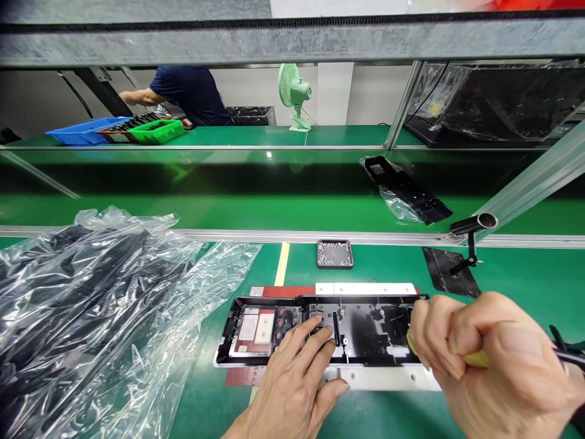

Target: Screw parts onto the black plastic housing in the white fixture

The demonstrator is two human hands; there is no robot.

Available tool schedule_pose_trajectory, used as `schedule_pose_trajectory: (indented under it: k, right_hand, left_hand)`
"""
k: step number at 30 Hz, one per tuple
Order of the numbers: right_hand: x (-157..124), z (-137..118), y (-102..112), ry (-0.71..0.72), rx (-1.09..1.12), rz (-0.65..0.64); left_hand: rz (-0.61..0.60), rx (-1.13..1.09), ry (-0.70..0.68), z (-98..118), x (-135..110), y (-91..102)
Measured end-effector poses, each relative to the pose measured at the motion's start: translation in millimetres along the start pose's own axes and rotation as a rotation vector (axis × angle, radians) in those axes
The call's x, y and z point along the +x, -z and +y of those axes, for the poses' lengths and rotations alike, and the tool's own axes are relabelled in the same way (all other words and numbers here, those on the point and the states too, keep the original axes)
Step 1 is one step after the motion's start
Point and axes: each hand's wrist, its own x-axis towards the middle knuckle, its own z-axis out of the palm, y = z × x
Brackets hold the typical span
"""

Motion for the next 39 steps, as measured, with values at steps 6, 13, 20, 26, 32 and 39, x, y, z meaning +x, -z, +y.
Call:
schedule_pose_trajectory:
  k: [6,13,20,26,32,39]
  right_hand:
    - [-1,7,11,0.018,-0.024,-0.01]
    - [-3,8,20,0.033,-0.061,-0.006]
    - [-2,7,15,0.032,-0.066,-0.016]
    - [3,3,5,0.061,-0.086,-0.041]
    - [1,7,11,0.039,-0.056,-0.037]
    - [-1,11,14,0.06,-0.054,-0.05]
  left_hand:
    - [0.018,0.017,-0.015,0,0,-0.7]
    - [0.022,0.041,-0.013,0,1,0.2]
    - [0.007,0.056,-0.019,0,1,0.5]
    - [0.016,0.054,-0.025,0,1,-0.1]
    - [0.017,0.061,-0.008,1,1,-0.3]
    - [0.013,0.052,-0.004,2,2,0.8]
